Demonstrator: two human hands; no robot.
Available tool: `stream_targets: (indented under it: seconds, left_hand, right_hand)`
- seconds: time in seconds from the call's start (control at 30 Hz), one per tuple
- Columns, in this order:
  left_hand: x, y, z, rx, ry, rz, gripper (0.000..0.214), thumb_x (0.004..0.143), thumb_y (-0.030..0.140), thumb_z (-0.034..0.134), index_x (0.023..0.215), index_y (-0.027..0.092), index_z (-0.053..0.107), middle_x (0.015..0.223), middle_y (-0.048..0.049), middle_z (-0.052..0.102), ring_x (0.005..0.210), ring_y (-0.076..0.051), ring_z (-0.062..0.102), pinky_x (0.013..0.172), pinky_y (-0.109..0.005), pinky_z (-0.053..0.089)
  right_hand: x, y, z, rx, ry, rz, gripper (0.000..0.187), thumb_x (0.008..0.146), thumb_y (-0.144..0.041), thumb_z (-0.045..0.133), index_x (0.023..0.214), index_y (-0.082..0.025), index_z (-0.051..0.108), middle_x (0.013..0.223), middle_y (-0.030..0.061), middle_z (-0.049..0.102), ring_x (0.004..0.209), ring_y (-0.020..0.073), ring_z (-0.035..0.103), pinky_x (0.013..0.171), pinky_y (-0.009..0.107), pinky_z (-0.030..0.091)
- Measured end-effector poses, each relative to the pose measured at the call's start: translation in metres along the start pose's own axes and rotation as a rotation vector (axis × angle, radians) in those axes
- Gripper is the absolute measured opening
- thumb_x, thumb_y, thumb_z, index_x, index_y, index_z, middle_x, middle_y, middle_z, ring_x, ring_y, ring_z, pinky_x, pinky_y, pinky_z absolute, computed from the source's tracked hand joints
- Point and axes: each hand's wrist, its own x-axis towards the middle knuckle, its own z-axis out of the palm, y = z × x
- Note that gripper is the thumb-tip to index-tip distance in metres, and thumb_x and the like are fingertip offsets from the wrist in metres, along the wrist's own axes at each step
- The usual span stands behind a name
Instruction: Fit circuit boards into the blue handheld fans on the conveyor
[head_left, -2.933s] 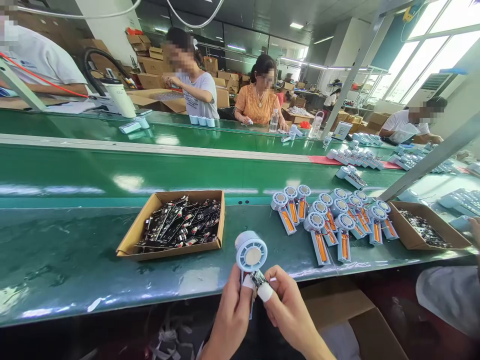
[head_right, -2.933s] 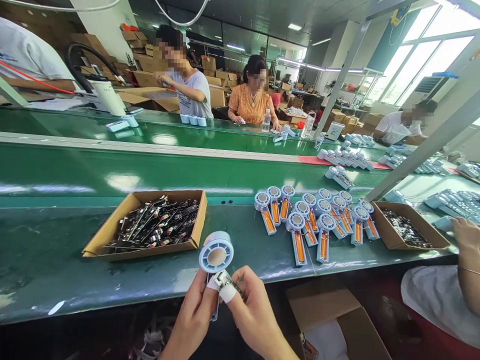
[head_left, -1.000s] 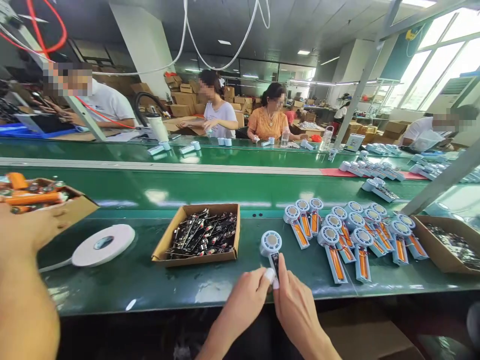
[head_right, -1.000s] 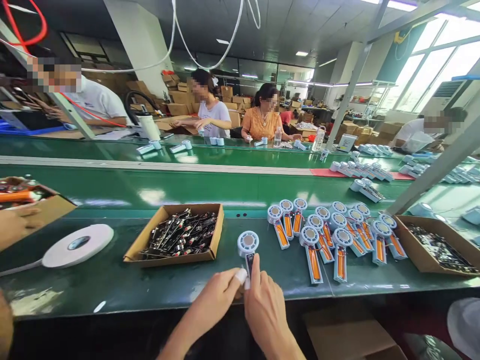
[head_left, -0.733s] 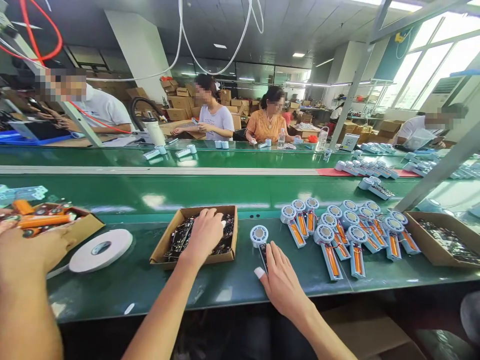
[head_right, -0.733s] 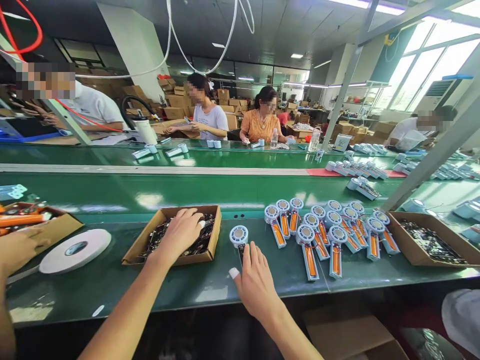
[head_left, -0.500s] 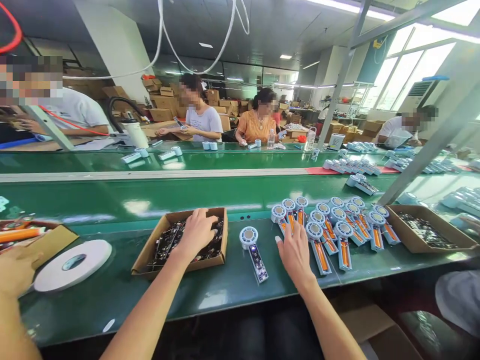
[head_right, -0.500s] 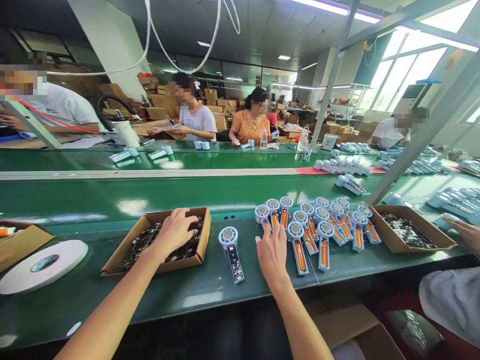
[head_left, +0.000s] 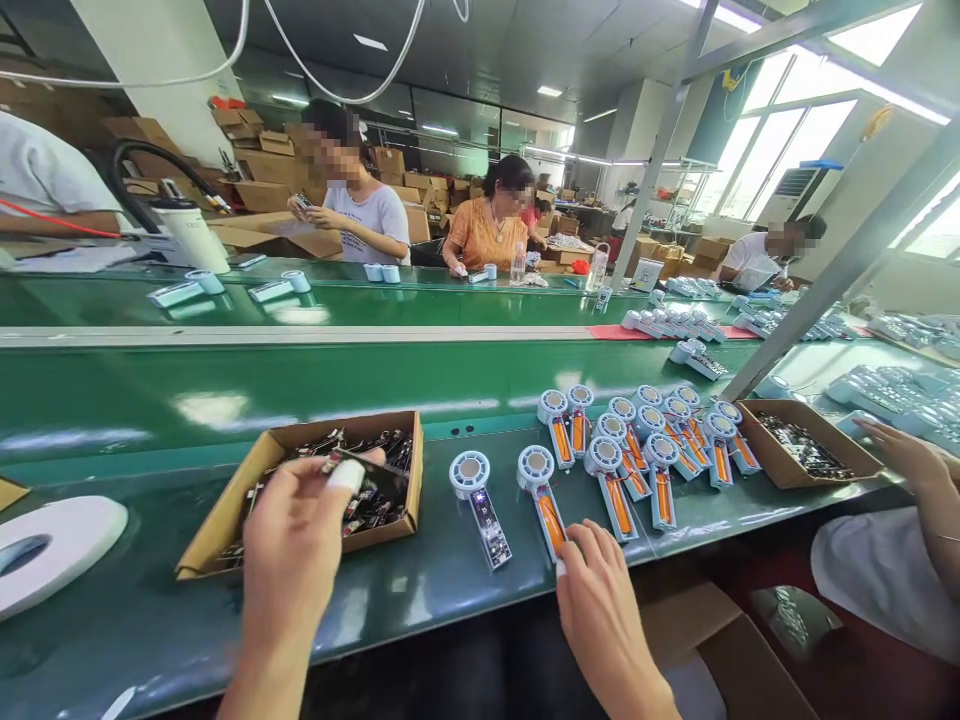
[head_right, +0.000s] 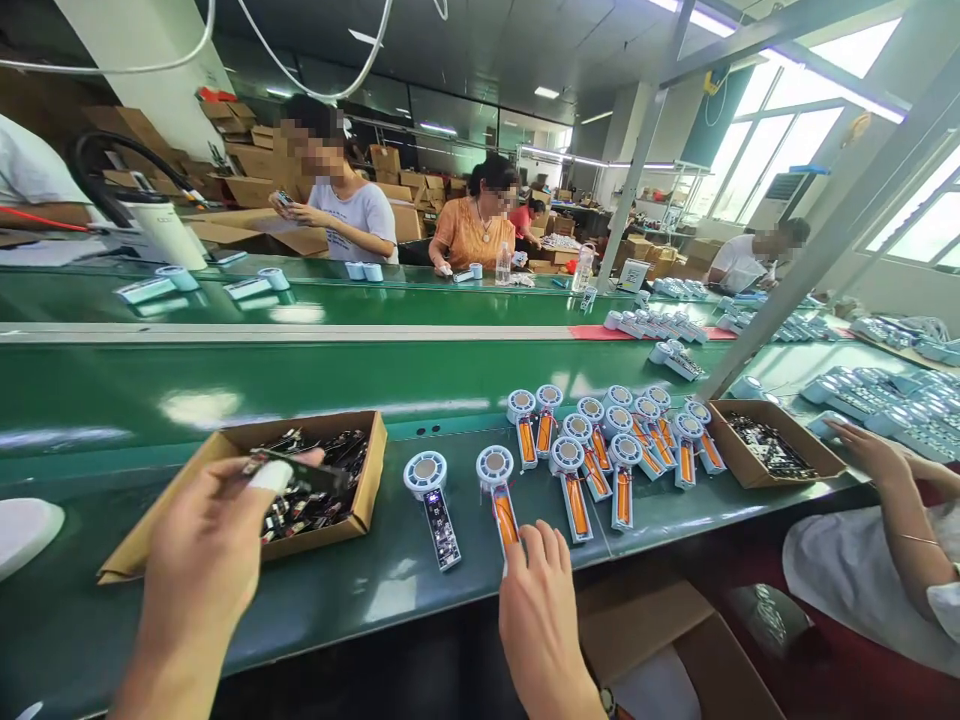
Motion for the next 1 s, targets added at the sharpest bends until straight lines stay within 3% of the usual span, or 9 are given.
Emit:
stream_targets:
  seconds: [0.13, 0.23, 0.3, 0.37, 0.47, 0.6, 0.67, 0.83, 1.0]
  left_hand:
    - [-0.074, -0.005, 0.030, -0.175, -0.262, -0.211, 0.026, 0.084, 0.045, 0.066, 0.093, 0.023, 0.056, 0.078, 0.0009, 0.074, 0.079, -0.021, 0.075, 0.079, -0.031, 0.056]
    - [-0.118, -0.021, 0.061, -0.282, -0.497, -0.376, 0.031, 0.083, 0.048, 0.065, 0.094, 0.022, 0.054, 0.069, 0.0012, 0.069, 0.062, -0.020, 0.069, 0.061, -0.032, 0.057]
    - [-0.132, -0.032, 0.077, -0.291, -0.574, -0.387, 0.029, 0.083, 0.048, 0.062, 0.092, 0.022, 0.052, 0.072, -0.0005, 0.068, 0.066, -0.022, 0.070, 0.063, -0.035, 0.058]
    - [-0.136, -0.044, 0.082, -0.222, -0.566, -0.337, 0.027, 0.085, 0.046, 0.059, 0.093, 0.022, 0.052, 0.079, -0.0040, 0.070, 0.074, -0.024, 0.072, 0.070, -0.039, 0.060]
    - [-0.133, -0.060, 0.069, -0.007, -0.475, -0.219, 0.026, 0.088, 0.045, 0.051, 0.099, 0.022, 0.053, 0.088, -0.0090, 0.073, 0.084, -0.028, 0.074, 0.079, -0.045, 0.059]
    - [-0.134, -0.073, 0.040, 0.287, -0.282, 0.001, 0.029, 0.088, 0.046, 0.046, 0.101, 0.023, 0.057, 0.098, -0.0141, 0.076, 0.090, -0.034, 0.075, 0.077, -0.047, 0.058]
    - [-0.137, -0.071, 0.034, 0.321, -0.249, 0.034, 0.029, 0.087, 0.047, 0.049, 0.101, 0.022, 0.058, 0.097, -0.0139, 0.076, 0.089, -0.033, 0.075, 0.073, -0.044, 0.058]
    - [-0.132, -0.053, 0.051, 0.247, -0.394, -0.085, 0.034, 0.085, 0.049, 0.059, 0.103, 0.020, 0.061, 0.089, -0.0084, 0.076, 0.079, -0.026, 0.073, 0.070, -0.035, 0.058]
    - [-0.117, -0.046, 0.066, 0.233, -0.471, -0.100, 0.032, 0.084, 0.051, 0.058, 0.081, 0.020, 0.068, 0.080, -0.0056, 0.074, 0.076, -0.025, 0.066, 0.070, -0.033, 0.052]
  right_hand:
    - [0.016, -0.004, -0.025, 0.098, -0.030, 0.015, 0.020, 0.092, -0.006, 0.047, 0.096, -0.022, 0.058, 0.090, 0.0046, 0.063, 0.077, 0.0207, 0.062, 0.067, 0.032, 0.049]
    - [0.040, -0.007, -0.012, 0.015, -0.059, -0.042, 0.017, 0.088, -0.006, 0.055, 0.089, -0.022, 0.058, 0.087, 0.0045, 0.063, 0.078, 0.0213, 0.060, 0.067, 0.031, 0.048]
    - [0.052, -0.006, 0.005, -0.076, -0.078, -0.047, 0.018, 0.083, -0.004, 0.062, 0.083, -0.022, 0.058, 0.083, 0.0049, 0.062, 0.075, 0.0219, 0.058, 0.064, 0.031, 0.047]
    - [0.057, -0.003, 0.018, -0.135, -0.072, -0.052, 0.021, 0.080, -0.001, 0.064, 0.081, -0.021, 0.058, 0.082, 0.0055, 0.061, 0.073, 0.0221, 0.057, 0.063, 0.031, 0.047]
    - [0.053, 0.006, 0.025, -0.082, -0.048, -0.104, 0.021, 0.084, 0.001, 0.060, 0.083, -0.020, 0.060, 0.085, 0.0060, 0.061, 0.073, 0.0217, 0.056, 0.065, 0.032, 0.048]
    - [0.044, 0.019, 0.018, 0.267, -0.045, -0.148, 0.022, 0.090, -0.002, 0.053, 0.094, -0.021, 0.063, 0.097, 0.0055, 0.065, 0.084, 0.0198, 0.062, 0.074, 0.030, 0.051]
    - [0.041, 0.021, 0.016, 0.425, -0.056, -0.172, 0.024, 0.093, -0.003, 0.049, 0.098, -0.022, 0.063, 0.103, 0.0052, 0.067, 0.089, 0.0185, 0.064, 0.077, 0.029, 0.052]
    - [0.035, 0.012, 0.017, 0.421, -0.039, -0.299, 0.023, 0.096, -0.007, 0.045, 0.100, -0.021, 0.064, 0.102, 0.0064, 0.071, 0.082, 0.0184, 0.064, 0.073, 0.030, 0.051]
    - [0.029, 0.001, 0.015, 0.305, -0.022, -0.344, 0.020, 0.098, -0.008, 0.046, 0.098, -0.019, 0.063, 0.099, 0.0077, 0.071, 0.074, 0.0192, 0.059, 0.064, 0.031, 0.048]
